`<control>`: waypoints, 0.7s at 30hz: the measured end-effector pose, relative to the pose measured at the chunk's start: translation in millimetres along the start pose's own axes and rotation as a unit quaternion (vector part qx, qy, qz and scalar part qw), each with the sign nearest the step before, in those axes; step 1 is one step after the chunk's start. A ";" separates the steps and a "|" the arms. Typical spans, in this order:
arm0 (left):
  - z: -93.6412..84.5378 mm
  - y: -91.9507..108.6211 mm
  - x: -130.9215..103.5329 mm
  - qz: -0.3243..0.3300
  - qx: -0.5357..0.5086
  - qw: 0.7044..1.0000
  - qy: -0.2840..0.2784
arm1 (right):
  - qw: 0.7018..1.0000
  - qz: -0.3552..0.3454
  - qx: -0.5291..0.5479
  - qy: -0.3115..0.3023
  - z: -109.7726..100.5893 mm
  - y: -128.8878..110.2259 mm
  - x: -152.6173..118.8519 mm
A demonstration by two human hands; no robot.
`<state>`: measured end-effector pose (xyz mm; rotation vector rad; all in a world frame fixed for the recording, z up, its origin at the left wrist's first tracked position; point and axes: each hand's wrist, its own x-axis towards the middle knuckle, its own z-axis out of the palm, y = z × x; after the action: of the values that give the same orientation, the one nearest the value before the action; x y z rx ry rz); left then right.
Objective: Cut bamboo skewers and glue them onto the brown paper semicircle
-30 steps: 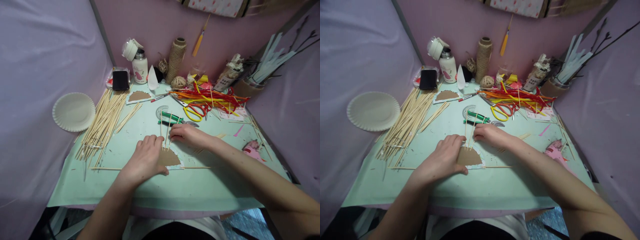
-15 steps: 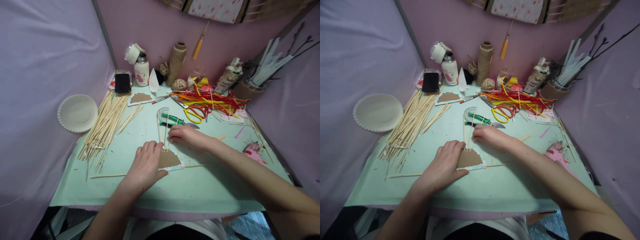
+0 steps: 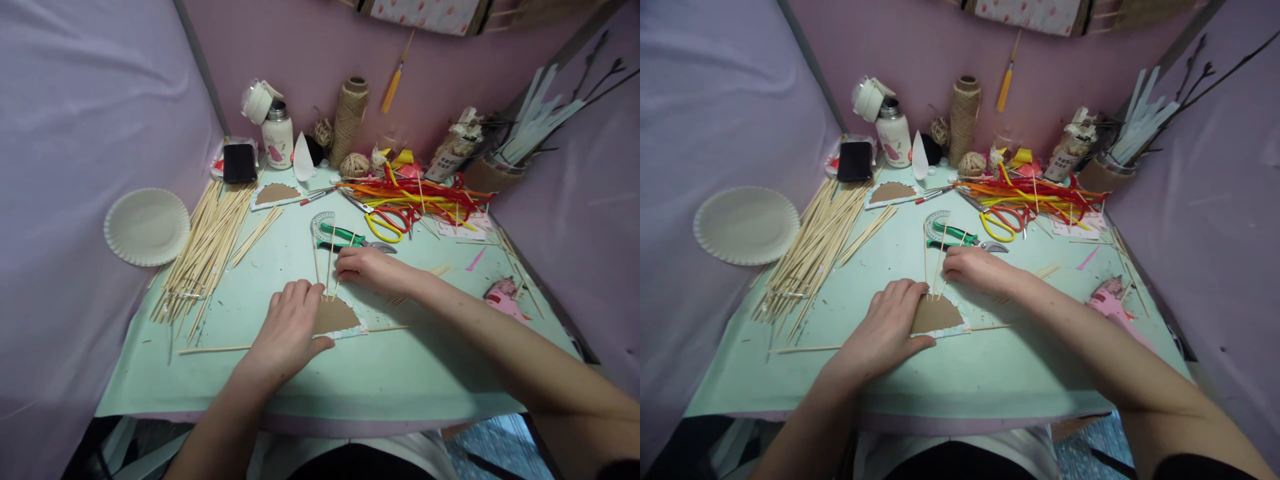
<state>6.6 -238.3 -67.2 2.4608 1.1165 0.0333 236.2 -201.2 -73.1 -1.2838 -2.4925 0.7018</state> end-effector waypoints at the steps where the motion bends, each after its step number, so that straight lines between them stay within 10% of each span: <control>1: 0.0 0.0 -0.1 0.000 0.000 1.000 0.000 | 1.000 0.001 0.000 0.000 -0.1 -0.5 0.1; 21: 0.9 -1.5 1.1 0.008 -0.010 1.000 0.012 | 1.000 0.004 0.011 0.012 1.3 0.3 -1.1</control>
<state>6.5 -237.0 -68.8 2.4581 1.1022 0.0780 236.5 -202.4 -74.4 -1.2882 -2.4543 0.7088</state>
